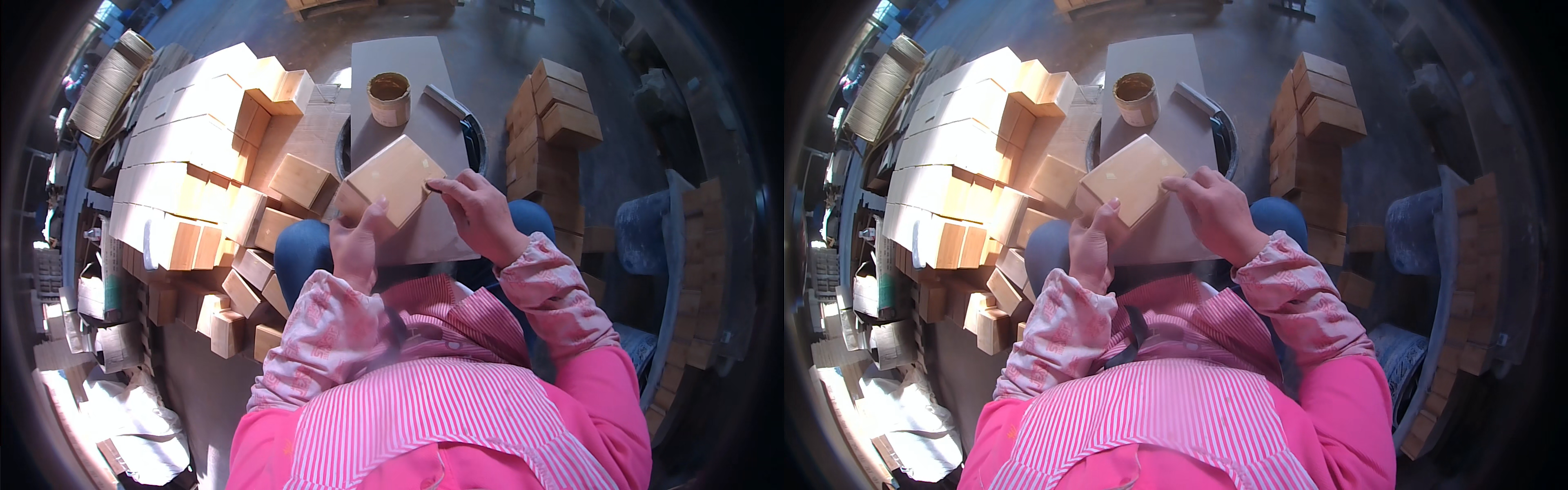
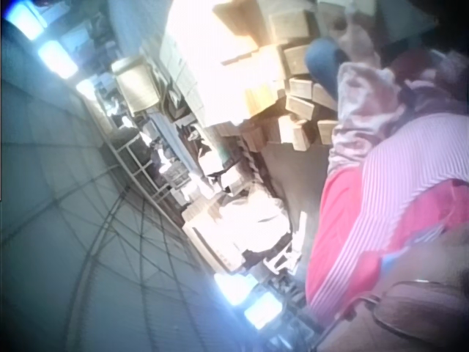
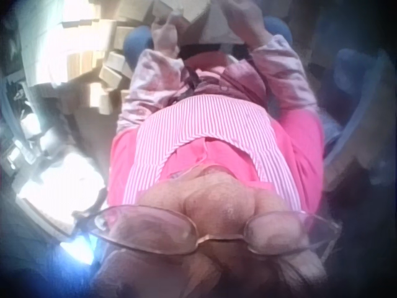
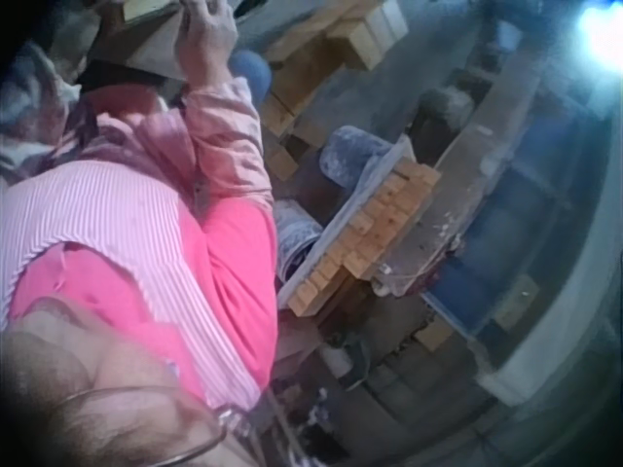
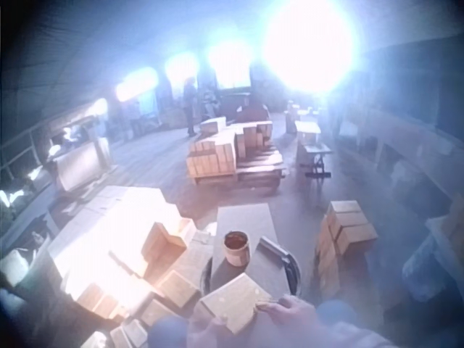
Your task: The person repeatedly picks up small wooden blocks, applies a substance from a container using a small tool, and places the blocks into a stack. The person handles the blocks one at a time, rotating them to apply the substance to edges before stacking them.
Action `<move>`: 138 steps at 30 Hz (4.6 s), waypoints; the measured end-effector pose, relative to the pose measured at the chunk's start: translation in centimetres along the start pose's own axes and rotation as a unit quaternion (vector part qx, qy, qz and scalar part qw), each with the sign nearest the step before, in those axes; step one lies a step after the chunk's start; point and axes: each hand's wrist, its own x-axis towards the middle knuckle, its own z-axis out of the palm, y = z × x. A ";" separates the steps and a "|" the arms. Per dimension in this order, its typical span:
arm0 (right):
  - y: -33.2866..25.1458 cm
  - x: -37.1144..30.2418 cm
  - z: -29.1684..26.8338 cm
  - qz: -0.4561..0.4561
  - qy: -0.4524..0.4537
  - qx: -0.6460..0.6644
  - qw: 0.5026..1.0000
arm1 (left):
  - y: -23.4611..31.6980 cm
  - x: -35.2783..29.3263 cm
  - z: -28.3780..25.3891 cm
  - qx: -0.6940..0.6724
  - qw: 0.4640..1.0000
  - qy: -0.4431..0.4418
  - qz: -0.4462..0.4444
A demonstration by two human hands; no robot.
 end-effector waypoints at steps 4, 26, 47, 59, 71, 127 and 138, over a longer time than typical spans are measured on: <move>0.3 0.3 -0.5 -0.050 -0.028 -0.035 0.998 | -0.2 0.1 -0.3 -0.005 1.000 -0.026 -0.003; 7.1 -3.8 -1.2 0.056 0.091 0.024 0.994 | 6.7 0.3 -10.7 -0.163 0.984 0.011 0.070; 10.4 -3.9 -2.0 0.115 0.010 -0.086 0.990 | -6.3 -14.2 -52.8 -0.320 0.840 0.421 -0.118; 9.3 -3.6 -2.5 0.114 -0.031 -0.165 0.979 | -11.4 -4.5 -59.3 -0.296 0.844 0.340 -0.292; 8.8 -2.7 -2.4 0.109 -0.039 -0.206 0.972 | -18.2 -10.9 -54.5 0.029 0.880 0.364 -0.305; 11.0 -4.5 -1.8 0.096 0.020 -0.115 0.988 | -21.7 -10.1 -41.4 -0.421 0.838 0.329 -0.109; 11.5 -4.7 -1.6 0.091 0.035 -0.102 0.990 | -12.1 -11.9 -39.2 -0.269 0.901 0.332 -0.076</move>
